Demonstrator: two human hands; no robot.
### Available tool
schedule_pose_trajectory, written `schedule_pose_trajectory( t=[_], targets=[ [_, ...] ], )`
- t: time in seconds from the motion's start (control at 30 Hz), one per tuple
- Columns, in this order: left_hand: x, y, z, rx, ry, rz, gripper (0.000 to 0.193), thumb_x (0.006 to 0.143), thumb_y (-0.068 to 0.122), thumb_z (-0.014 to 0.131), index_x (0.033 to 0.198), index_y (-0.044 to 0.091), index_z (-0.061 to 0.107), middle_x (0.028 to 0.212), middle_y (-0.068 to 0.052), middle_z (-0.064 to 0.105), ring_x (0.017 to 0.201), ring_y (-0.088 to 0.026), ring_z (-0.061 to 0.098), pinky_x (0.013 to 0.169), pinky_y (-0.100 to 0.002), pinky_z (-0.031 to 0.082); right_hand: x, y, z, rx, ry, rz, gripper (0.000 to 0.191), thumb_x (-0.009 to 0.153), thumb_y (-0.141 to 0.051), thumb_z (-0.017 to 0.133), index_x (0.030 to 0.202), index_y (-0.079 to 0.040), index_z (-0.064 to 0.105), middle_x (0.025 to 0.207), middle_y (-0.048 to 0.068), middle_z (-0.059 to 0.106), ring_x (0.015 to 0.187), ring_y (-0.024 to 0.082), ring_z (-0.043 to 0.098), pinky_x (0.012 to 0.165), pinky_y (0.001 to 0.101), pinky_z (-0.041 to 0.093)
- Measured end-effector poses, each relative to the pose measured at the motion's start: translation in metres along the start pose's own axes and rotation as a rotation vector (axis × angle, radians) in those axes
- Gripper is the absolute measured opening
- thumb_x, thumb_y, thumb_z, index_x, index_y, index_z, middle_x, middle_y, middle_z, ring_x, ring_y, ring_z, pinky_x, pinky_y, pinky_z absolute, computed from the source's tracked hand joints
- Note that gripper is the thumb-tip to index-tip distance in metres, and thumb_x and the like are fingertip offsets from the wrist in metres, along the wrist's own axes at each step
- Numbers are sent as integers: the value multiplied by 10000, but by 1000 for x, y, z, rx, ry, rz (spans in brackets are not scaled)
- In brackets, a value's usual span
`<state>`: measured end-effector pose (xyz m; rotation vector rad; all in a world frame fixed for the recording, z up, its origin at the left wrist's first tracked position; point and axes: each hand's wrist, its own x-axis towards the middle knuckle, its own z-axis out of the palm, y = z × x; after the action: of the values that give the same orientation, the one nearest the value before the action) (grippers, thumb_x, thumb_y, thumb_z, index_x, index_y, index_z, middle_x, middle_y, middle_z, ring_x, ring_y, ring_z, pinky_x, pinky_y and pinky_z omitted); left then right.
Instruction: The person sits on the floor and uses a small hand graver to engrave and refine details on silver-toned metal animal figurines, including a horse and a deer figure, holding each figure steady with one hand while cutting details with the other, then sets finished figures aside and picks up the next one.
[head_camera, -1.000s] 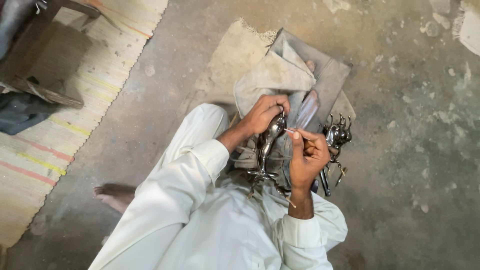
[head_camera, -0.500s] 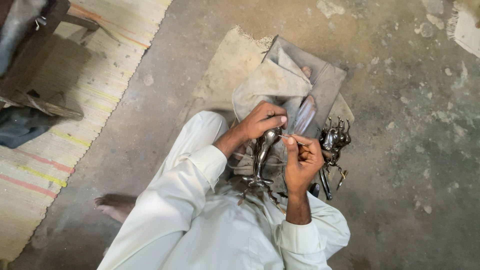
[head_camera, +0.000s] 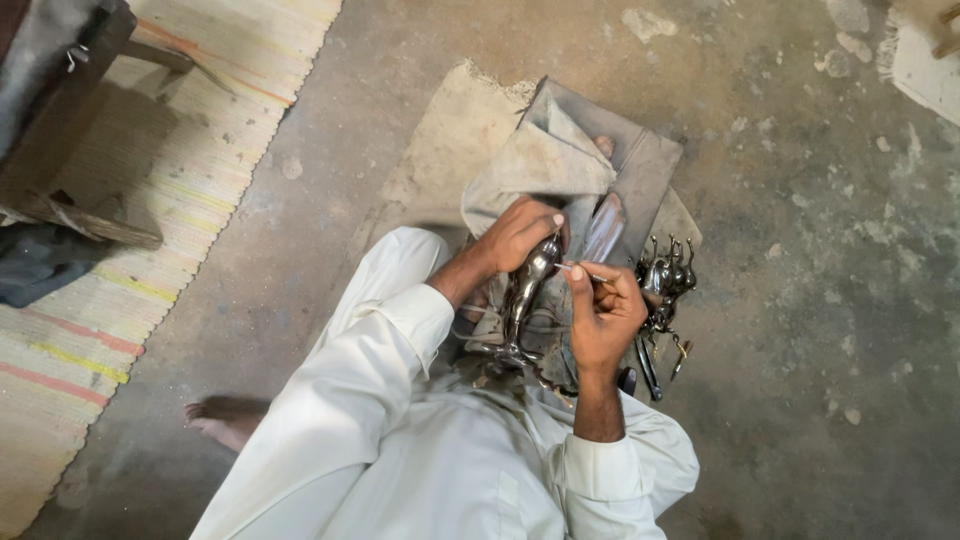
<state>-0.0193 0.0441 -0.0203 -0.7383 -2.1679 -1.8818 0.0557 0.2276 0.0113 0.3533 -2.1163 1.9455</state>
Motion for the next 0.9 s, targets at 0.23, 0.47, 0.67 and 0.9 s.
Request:
schedule_pose_trajectory(
  t=[0.23, 0.47, 0.67, 0.9],
  targets=[
    [1, 4, -1, -71, 1, -30, 486, 984, 316, 394, 796, -14, 697, 743, -176, 701, 739, -326, 695, 767, -413, 525, 2, -2, 2, 59, -24, 27, 100, 1010, -12, 695, 1060, 42, 627, 972, 125, 756, 892, 128, 748, 803, 217, 591],
    [0, 5, -2, -69, -3, -13, 493, 993, 313, 383, 803, -7, 707, 748, -174, 698, 742, -314, 696, 784, -399, 529, 6, -3, 6, 74, -2, 48, 98, 1009, 6, 693, 1070, 57, 636, 958, 143, 743, 877, 148, 749, 841, 276, 633],
    [-1, 6, -1, -83, 8, -14, 495, 998, 312, 385, 810, -13, 708, 749, -173, 700, 744, -316, 697, 783, -402, 530, 10, -6, 6, 61, -8, 77, 102, 1001, 8, 689, 1066, 62, 632, 959, 148, 749, 873, 157, 757, 830, 296, 650],
    [-2, 6, -1, -58, 11, -35, 491, 987, 311, 391, 825, -12, 723, 752, -178, 699, 747, -317, 700, 771, -401, 527, 9, -7, 6, 30, -13, 59, 89, 1008, 9, 689, 1058, 58, 635, 947, 148, 749, 866, 149, 756, 824, 287, 647]
  ],
)
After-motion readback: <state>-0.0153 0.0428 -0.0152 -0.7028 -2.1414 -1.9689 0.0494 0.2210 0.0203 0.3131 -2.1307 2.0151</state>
